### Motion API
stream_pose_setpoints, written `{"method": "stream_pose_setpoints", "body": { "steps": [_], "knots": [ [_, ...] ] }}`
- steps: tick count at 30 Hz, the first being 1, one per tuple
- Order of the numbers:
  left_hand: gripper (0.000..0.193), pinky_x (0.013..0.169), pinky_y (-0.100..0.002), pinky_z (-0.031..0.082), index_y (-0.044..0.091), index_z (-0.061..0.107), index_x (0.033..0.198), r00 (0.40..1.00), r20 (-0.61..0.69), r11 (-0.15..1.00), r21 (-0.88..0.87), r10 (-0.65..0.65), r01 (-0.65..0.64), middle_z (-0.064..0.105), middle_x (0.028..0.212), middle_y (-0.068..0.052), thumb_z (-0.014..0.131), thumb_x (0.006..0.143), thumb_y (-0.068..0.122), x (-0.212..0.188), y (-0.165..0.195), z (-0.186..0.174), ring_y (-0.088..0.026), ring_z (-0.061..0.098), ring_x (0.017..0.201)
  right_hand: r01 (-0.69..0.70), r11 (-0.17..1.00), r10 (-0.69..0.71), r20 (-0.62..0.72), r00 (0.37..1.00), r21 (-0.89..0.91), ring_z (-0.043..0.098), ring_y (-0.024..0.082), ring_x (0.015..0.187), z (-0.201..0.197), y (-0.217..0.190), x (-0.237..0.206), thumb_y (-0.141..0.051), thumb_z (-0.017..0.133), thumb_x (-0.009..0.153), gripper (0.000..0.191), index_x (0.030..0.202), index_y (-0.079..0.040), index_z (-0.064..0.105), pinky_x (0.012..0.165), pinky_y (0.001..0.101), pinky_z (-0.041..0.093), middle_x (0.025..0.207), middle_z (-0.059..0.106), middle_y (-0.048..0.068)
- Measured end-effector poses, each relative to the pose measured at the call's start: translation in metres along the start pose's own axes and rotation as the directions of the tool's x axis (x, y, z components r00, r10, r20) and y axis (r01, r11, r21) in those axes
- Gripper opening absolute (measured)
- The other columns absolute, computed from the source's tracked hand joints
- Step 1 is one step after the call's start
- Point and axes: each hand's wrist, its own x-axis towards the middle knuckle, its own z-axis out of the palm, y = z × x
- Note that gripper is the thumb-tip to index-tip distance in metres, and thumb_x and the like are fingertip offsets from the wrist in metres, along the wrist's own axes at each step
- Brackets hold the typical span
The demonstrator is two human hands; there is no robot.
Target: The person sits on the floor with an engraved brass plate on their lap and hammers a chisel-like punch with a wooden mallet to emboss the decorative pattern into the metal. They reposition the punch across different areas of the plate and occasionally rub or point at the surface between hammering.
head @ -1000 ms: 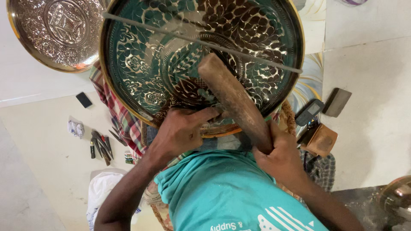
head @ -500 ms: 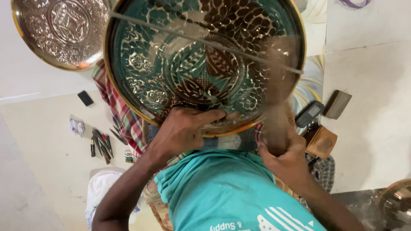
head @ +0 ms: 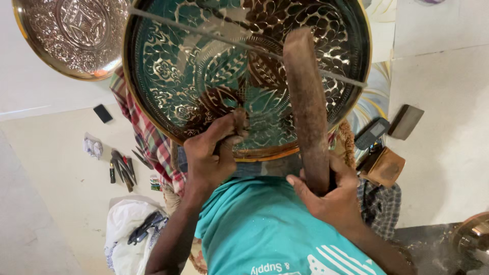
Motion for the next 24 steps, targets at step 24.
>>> {"method": "stream_pose_setpoints", "body": {
  "steps": [24],
  "knots": [
    [0.034,0.079,-0.029,0.063,0.001,0.067,0.106,0.999,0.043,0.994,0.111,-0.024,0.019,0.076,0.092,-0.010,0.051,0.084,-0.018,-0.002,-0.014,0.003,-0.021,0.080,0.090,0.405,0.872,-0.278,0.402,0.872,-0.274,0.066,0.030,0.048,-0.040,-0.108,0.088,-0.018,0.071,0.073,0.034,0.100,-0.004,0.055,0.048,0.0430,0.048,0.056,0.061,0.015]
  ]
}}
